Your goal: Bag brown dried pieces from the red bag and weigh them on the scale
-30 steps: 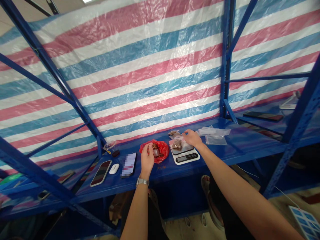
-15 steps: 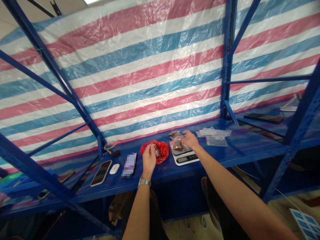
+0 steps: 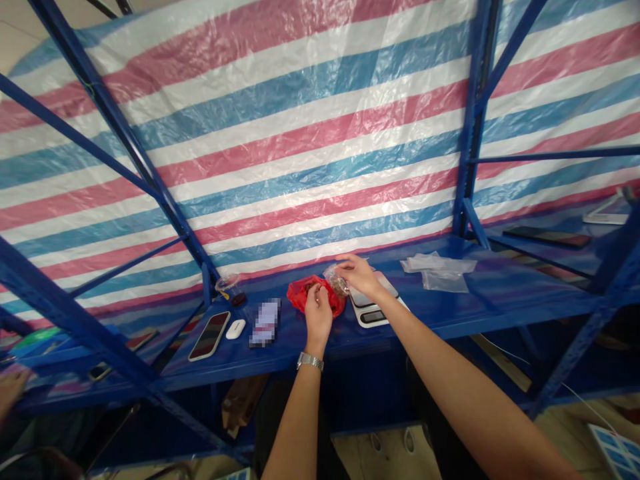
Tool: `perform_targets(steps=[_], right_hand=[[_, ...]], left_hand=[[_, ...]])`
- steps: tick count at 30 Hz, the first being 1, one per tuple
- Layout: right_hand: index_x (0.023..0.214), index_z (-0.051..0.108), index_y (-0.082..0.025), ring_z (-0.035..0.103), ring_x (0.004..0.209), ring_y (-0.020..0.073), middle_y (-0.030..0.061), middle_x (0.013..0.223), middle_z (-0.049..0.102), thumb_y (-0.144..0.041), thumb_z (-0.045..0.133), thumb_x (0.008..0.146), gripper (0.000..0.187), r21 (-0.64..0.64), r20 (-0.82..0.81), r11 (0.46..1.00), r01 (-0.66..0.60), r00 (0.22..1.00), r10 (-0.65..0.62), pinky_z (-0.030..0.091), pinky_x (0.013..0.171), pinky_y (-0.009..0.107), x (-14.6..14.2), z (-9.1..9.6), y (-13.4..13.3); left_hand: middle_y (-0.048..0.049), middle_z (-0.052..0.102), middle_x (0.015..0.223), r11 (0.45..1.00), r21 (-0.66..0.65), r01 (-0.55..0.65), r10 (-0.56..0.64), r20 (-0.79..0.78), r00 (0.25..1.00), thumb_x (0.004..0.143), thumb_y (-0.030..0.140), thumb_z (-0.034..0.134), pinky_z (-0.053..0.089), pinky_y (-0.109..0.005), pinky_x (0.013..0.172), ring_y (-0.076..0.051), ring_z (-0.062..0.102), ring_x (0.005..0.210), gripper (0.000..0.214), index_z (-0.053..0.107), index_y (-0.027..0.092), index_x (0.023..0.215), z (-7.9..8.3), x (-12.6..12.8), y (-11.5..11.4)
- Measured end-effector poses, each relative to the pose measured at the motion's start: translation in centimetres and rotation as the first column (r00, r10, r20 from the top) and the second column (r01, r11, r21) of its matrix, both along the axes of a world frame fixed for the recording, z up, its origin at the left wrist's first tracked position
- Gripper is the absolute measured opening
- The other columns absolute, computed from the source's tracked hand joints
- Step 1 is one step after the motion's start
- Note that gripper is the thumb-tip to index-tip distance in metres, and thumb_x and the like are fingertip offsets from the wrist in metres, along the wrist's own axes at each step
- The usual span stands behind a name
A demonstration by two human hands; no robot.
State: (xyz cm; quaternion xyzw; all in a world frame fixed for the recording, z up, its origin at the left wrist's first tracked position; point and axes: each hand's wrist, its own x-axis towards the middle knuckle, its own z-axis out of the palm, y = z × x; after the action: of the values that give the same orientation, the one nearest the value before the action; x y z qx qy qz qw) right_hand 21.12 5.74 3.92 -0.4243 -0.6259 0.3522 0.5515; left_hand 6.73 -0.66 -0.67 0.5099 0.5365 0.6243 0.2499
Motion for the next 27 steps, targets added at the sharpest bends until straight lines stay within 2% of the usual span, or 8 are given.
perform_targets(steps=[3,5,7,9,13,17,21,27], right_hand=[[0.114,0.069,-0.019,0.075,0.080,0.0195,0.0044,0.091,0.080,-0.022,0.072,0.079,0.035,0.031,-0.067,0.993,-0.113,0.991,0.115,0.060,0.077,0.031,-1.5,0.1,-0.5],[0.114,0.068,-0.019,0.075,0.081,0.0191,0.0037,0.091,0.080,-0.022,0.072,0.079,0.035,0.043,-0.102,0.987,-0.153,0.982,0.157,0.060,0.080,0.032,-2.2,0.2,-0.6],[0.114,0.068,-0.019,0.075,0.083,0.0189,0.0034,0.092,0.081,-0.020,0.071,0.080,0.034,0.046,-0.108,0.985,-0.165,0.980,0.169,0.059,0.082,0.032,-2.8,0.1,-0.4],[0.115,0.068,-0.019,0.076,0.084,0.0191,0.0035,0.092,0.081,-0.020,0.070,0.081,0.034,0.045,-0.091,0.986,-0.158,0.983,0.161,0.059,0.083,0.033,-3.3,0.0,-0.1],[0.116,0.071,-0.019,0.076,0.092,0.0203,0.0057,0.098,0.081,-0.023,0.067,0.088,0.029,0.100,-0.017,0.989,-0.111,0.993,0.113,0.060,0.089,0.035,-4.1,-0.4,0.0],[0.115,0.075,-0.021,0.075,0.107,0.0236,0.0081,0.116,0.079,-0.027,0.063,0.094,0.025,0.197,0.194,0.961,-0.194,0.968,0.156,0.058,0.098,0.037,-4.3,-0.7,-1.2],[0.118,0.077,-0.021,0.074,0.110,0.0262,0.0106,0.124,0.077,-0.027,0.058,0.098,0.028,0.210,0.357,0.946,-0.246,0.920,0.160,0.057,0.098,0.038,-4.2,-0.9,-2.3],[0.112,0.078,-0.020,0.074,0.104,0.0256,0.0108,0.119,0.078,-0.026,0.053,0.101,0.028,0.257,0.436,0.938,-0.233,0.894,0.103,0.055,0.094,0.036,-4.1,-1.2,-2.3]], left_hand=[[-0.0075,0.074,0.090,0.994,-0.078,0.078,-0.062,0.193,0.979,0.094,0.055,0.063,0.054,-0.031,0.069,-0.016,0.067,0.071,0.042,0.066,0.019,0.116,-0.4,0.8,-0.1],[-0.0017,0.068,0.078,0.983,-0.131,0.131,-0.081,0.335,0.939,0.088,0.062,0.067,0.044,-0.024,0.055,-0.010,0.055,0.055,0.049,0.066,0.018,0.108,-0.3,1.0,-0.5],[0.0026,0.060,0.071,0.971,-0.148,0.188,-0.103,0.455,0.885,0.082,0.066,0.072,0.034,-0.021,0.049,-0.006,0.045,0.049,0.051,0.064,0.017,0.094,-0.1,1.1,-0.8],[0.0044,0.055,0.068,0.964,-0.137,0.227,-0.120,0.539,0.834,0.077,0.066,0.076,0.030,-0.019,0.047,-0.005,0.043,0.050,0.051,0.060,0.017,0.083,0.3,1.0,-1.0],[0.0048,0.053,0.064,0.964,-0.169,0.203,-0.052,0.633,0.772,0.077,0.061,0.080,0.030,-0.019,0.048,-0.006,0.046,0.051,0.048,0.060,0.017,0.081,0.7,0.6,-1.0],[0.0038,0.055,0.061,0.975,-0.134,0.175,-0.033,0.697,0.717,0.079,0.060,0.080,0.029,-0.020,0.047,-0.006,0.046,0.048,0.047,0.059,0.017,0.080,0.9,0.6,-1.0],[0.0063,0.050,0.055,0.976,-0.103,0.193,-0.067,0.699,0.712,0.083,0.059,0.077,0.030,-0.021,0.047,-0.006,0.043,0.043,0.044,0.062,0.017,0.084,0.9,1.1,-1.1],[0.0056,0.054,0.058,0.951,-0.100,0.292,-0.138,0.709,0.692,0.087,0.054,0.075,0.034,-0.022,0.049,-0.008,0.046,0.045,0.039,0.064,0.018,0.094,1.0,1.6,-1.0]])
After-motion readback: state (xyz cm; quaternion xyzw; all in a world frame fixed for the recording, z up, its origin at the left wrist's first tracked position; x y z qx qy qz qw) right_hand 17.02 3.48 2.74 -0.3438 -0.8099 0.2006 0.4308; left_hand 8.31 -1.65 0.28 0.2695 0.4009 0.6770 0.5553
